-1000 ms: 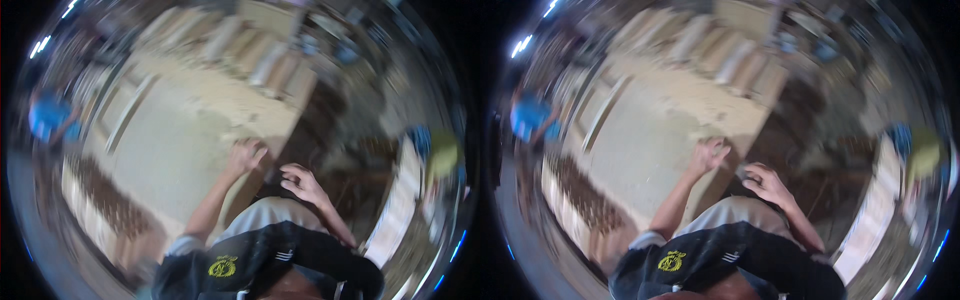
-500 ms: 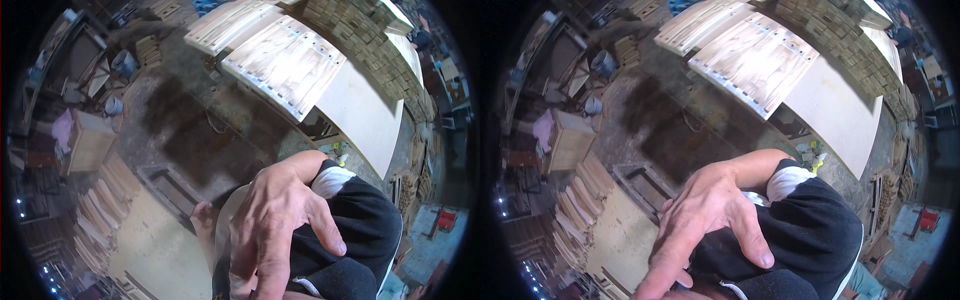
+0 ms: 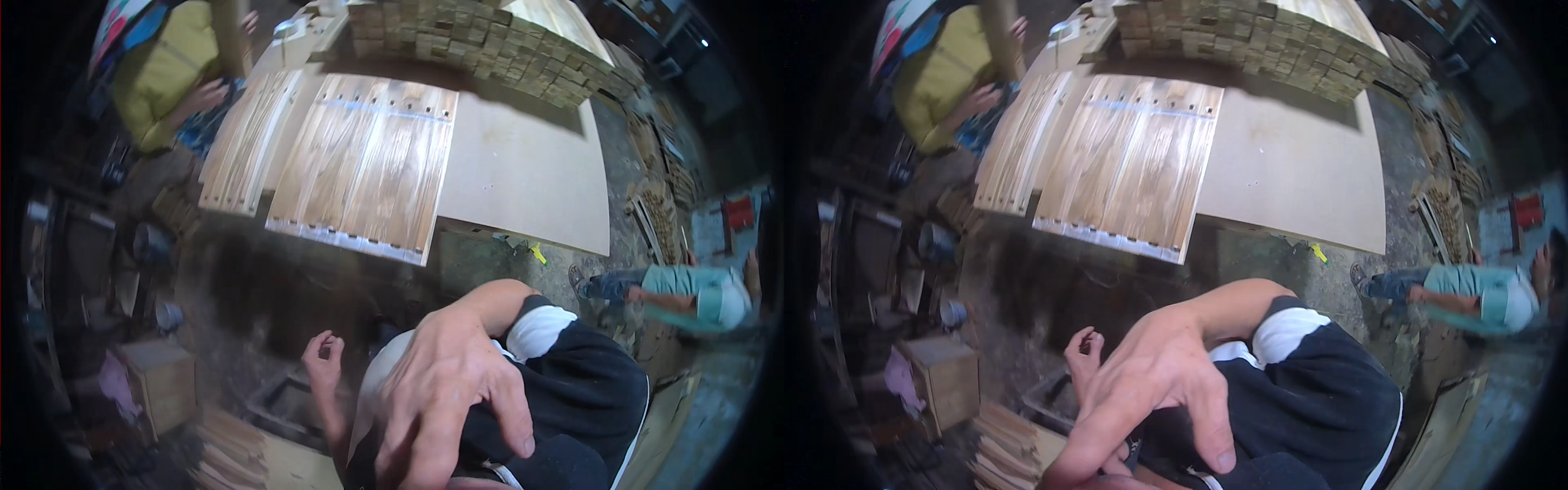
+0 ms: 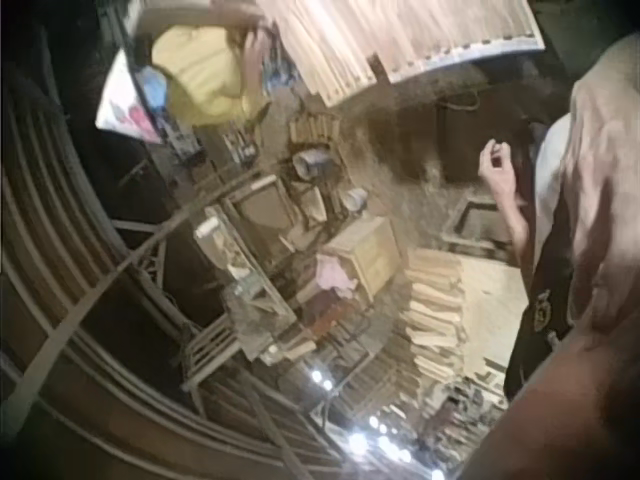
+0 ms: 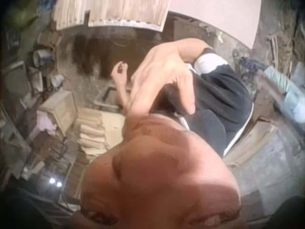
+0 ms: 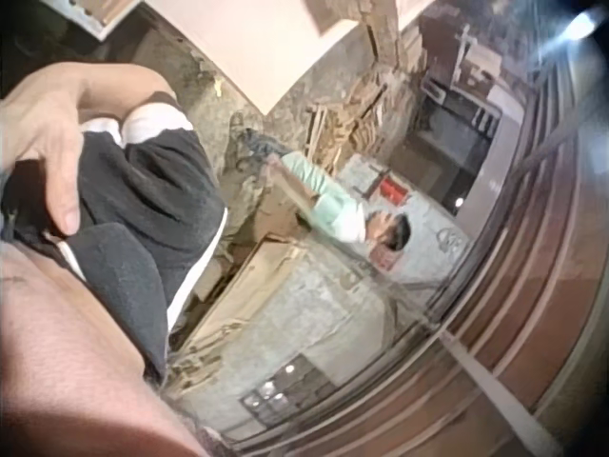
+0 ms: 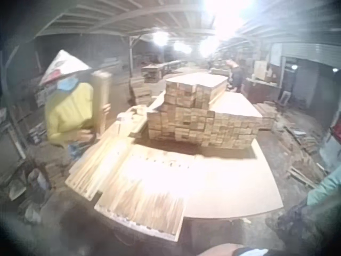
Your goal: Assembling and inspecting wooden furniture components at a workbench.
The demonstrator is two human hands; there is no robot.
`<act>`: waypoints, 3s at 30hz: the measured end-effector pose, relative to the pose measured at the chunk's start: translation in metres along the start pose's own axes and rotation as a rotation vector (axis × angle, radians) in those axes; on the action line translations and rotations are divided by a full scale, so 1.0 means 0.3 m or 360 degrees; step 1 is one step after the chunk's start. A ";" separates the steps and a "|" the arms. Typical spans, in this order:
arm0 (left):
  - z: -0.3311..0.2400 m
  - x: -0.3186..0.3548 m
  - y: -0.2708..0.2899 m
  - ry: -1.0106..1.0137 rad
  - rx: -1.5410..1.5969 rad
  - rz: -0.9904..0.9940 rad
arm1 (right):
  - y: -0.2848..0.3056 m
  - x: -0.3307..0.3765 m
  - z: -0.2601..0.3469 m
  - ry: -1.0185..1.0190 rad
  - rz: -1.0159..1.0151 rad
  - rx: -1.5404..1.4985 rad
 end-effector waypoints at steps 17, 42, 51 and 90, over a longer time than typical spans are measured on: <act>-0.461 -1.233 -0.071 -0.0686 0.0454 0.0797 | 0.391 1.323 0.474 0.0186 -0.3152 0.2167; -0.362 -1.154 -0.313 -0.0193 0.1123 0.0728 | 0.670 1.587 0.495 -0.0270 -0.3350 0.1374; -0.396 -1.113 -0.069 0.0315 0.1357 0.0940 | 0.920 1.514 0.167 -0.0473 -0.3164 0.0640; 0.660 0.750 0.179 0.0487 0.2077 -0.1306 | 0.771 1.106 -1.321 -0.2549 -0.1107 0.0023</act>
Point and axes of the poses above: each hand's wrist, its own x-axis away from the middle knuckle, its own y-axis out of the back of the hand, z = x × y, the point moved 10 cm from there along -x, towards the middle knuckle, and after that the axes turned 4 degrees about -x, right-handed, at the moved point
